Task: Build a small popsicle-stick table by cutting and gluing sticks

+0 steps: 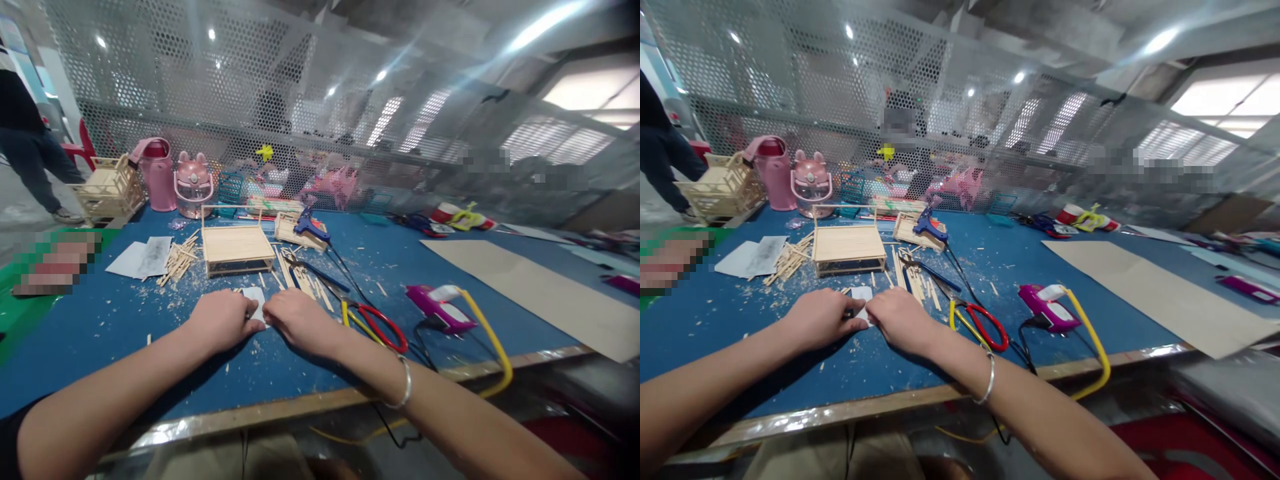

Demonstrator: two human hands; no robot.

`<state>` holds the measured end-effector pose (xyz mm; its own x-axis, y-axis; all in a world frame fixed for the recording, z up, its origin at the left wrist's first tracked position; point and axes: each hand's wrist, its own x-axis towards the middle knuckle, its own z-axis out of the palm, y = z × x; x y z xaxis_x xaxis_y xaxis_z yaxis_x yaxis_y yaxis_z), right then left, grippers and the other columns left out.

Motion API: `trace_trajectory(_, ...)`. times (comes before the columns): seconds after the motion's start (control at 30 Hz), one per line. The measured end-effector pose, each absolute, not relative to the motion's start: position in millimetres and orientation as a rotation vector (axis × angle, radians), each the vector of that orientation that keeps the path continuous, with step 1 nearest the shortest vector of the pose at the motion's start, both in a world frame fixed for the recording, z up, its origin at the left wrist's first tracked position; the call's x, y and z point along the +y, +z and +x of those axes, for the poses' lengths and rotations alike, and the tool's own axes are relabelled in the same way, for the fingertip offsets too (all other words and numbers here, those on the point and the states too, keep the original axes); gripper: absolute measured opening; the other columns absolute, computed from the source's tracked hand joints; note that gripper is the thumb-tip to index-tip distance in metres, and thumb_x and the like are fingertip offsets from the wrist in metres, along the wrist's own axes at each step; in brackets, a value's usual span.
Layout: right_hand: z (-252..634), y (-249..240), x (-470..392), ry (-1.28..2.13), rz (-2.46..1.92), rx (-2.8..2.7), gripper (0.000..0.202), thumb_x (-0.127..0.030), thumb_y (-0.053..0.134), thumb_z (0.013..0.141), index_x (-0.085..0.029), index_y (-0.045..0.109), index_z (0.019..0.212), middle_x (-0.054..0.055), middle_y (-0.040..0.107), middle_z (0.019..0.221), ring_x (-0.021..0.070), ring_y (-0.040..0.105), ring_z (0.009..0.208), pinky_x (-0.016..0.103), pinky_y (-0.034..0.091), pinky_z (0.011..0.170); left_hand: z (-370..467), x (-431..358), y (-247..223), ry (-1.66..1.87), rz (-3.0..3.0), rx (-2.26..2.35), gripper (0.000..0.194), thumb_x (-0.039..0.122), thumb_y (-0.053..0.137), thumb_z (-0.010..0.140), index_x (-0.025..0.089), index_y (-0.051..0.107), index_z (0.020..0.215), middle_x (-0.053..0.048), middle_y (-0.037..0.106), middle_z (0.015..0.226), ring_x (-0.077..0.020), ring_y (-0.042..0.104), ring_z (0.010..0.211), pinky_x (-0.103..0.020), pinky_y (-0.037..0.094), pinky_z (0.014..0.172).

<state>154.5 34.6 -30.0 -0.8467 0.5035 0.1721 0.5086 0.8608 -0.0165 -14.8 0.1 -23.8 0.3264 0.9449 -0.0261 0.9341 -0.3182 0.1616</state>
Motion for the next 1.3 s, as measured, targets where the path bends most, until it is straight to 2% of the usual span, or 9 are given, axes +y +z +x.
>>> trace_trajectory(0.1, 154.3, -33.6, 36.7, -0.058, -0.773, -2.857, 0.016, -0.017, 0.044, 0.082, -0.013, 0.058, 0.077, 0.006, 0.061, 0.073, 0.015, 0.051, 0.07, 0.027, 0.033, 0.066, -14.7, 1.7, -23.1, 0.09, 2.441, 1.736, 0.039, 0.053, 0.041, 0.075, 0.027, 0.066, 0.09, -0.011, 0.067, 0.079, -0.029, 0.062, 0.076, -0.036, 0.046, 0.06)
trace_trajectory(0.23, 152.5, -33.5, 38.7, -0.02, -0.872, -2.846, 0.014, -0.016, 0.045, 0.081, -0.013, 0.057, 0.075, 0.006, 0.059, 0.07, 0.0147, 0.049, 0.067, 0.026, 0.033, 0.064, -14.5, 2.8, -23.8, 0.097, 2.425, 1.743, 0.041, 0.055, 0.041, 0.075, 0.027, 0.065, 0.093, -0.011, 0.067, 0.079, -0.0309, 0.062, 0.077, -0.038, 0.046, 0.06)
trace_trajectory(0.63, 149.9, -34.2, 39.4, 0.101, -0.902, -2.857, 0.01, -0.011, 0.046, 0.077, -0.014, 0.055, 0.072, 0.005, 0.057, 0.068, 0.014, 0.047, 0.065, 0.025, 0.033, 0.063, -14.5, 2.6, -23.2, 0.138, 2.408, 1.723, 0.04, 0.053, 0.043, 0.075, 0.026, 0.066, 0.093, -0.013, 0.067, 0.079, -0.0318, 0.062, 0.076, -0.039, 0.045, 0.06)
trace_trajectory(0.8, 149.7, -33.8, 36.6, 0.133, -0.969, -2.776, 0.014, -0.014, 0.044, 0.08, -0.013, 0.056, 0.073, 0.005, 0.057, 0.069, 0.0136, 0.047, 0.065, 0.024, 0.033, 0.061, -14.0, 2.9, -24.4, 0.144, 2.41, 1.726, 0.039, 0.052, 0.043, 0.075, 0.025, 0.066, 0.091, -0.014, 0.067, 0.078, -0.0322, 0.062, 0.075, -0.039, 0.044, 0.059)
trace_trajectory(1.3, 145.2, -31.4, 36.3, 0.135, -1.083, -2.754, 0.015, -0.013, 0.044, 0.079, -0.013, 0.056, 0.07, 0.005, 0.057, 0.068, 0.0133, 0.047, 0.065, 0.024, 0.031, 0.061, -14.6, 3.8, -24.5, 0.115, 2.433, 1.71, 0.04, 0.053, 0.043, 0.074, 0.025, 0.066, 0.092, -0.013, 0.067, 0.078, -0.0321, 0.062, 0.075, -0.039, 0.045, 0.059)
